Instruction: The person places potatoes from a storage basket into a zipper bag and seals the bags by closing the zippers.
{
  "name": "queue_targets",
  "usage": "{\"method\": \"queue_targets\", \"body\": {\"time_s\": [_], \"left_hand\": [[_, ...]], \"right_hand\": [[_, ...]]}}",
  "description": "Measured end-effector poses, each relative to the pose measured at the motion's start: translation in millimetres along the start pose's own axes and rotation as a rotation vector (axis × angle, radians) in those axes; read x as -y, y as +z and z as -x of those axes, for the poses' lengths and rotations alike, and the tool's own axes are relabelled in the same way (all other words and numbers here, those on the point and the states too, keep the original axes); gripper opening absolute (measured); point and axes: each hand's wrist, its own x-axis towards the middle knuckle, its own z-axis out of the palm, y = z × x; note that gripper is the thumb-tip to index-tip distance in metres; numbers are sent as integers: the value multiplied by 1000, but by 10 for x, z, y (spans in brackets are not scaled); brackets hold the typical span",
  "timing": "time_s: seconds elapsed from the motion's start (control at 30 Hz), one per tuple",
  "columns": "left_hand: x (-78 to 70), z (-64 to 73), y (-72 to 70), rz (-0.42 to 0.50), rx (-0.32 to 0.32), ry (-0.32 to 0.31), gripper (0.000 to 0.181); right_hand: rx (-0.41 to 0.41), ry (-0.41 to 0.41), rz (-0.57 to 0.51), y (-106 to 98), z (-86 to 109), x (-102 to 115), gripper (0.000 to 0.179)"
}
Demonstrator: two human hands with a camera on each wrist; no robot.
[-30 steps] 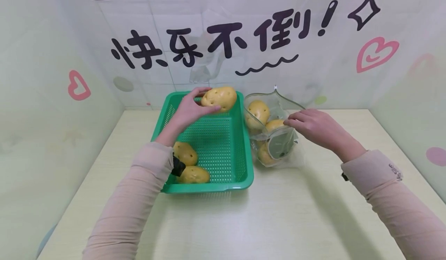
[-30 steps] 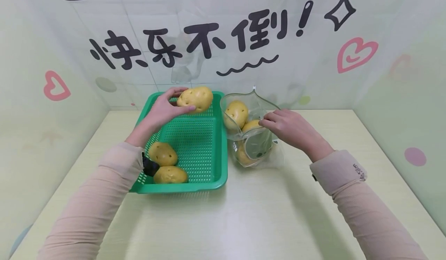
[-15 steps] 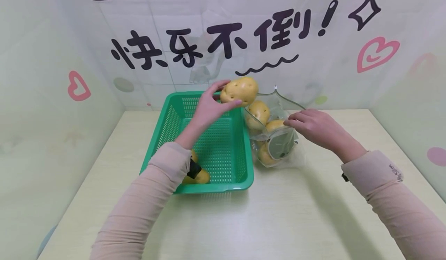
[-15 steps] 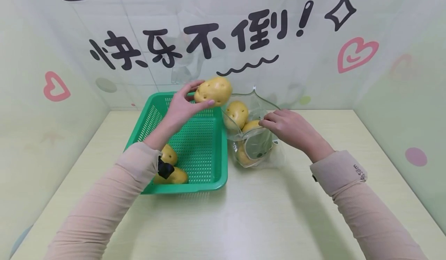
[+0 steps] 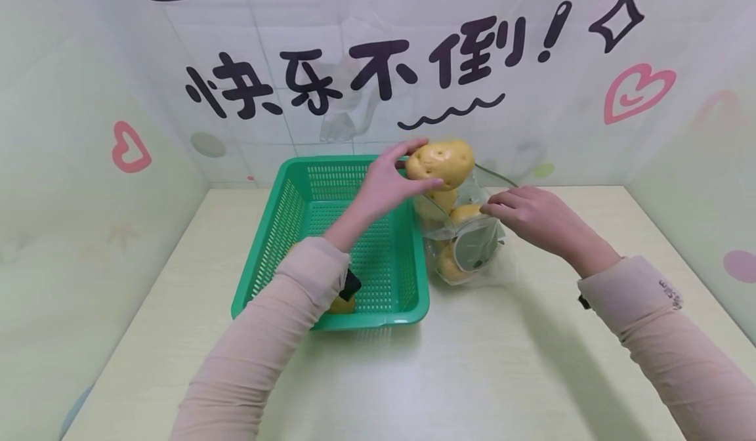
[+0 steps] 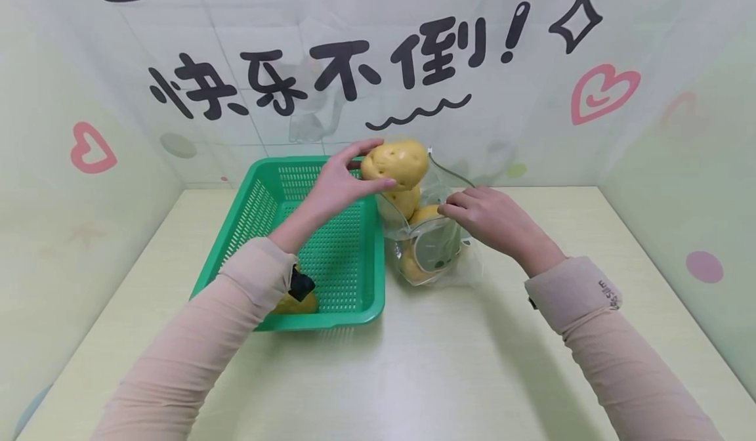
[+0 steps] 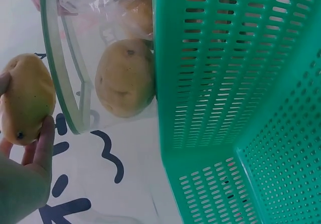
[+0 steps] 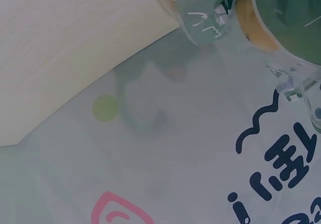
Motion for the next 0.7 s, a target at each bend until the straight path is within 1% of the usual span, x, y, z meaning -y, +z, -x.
{"method": "queue_targets", "body": {"time_s": [0.13, 0.2, 0.3, 0.4, 0.43, 0.53, 0.63, 0.7], "left_hand": [[-15, -23, 52, -41, 38, 21, 70], [-17, -31, 75, -45, 52, 28, 68], [-26, -43, 113, -35, 81, 28, 65], [-33, -49, 136, -3, 110, 16, 60], [-34, -49, 137, 4, 116, 24, 57], [-18, -41, 107, 13, 143, 69, 46], [27, -22, 38, -56, 185, 142, 41], [61, -14, -11, -130, 219, 178, 43]], "right_hand": [[-3, 4, -2, 4, 0, -5, 31], [-3, 5, -3, 7, -1, -8, 31], [-4, 6, -4, 11, 6, -11, 31], [-9, 5, -7, 11, 11, -12, 32], [-11, 5, -9, 10, 13, -13, 33], [-11, 8, -14, 7, 24, -22, 34], [-4, 11, -15, 3, 41, -37, 35], [-1, 9, -13, 2, 49, -50, 35]]}}
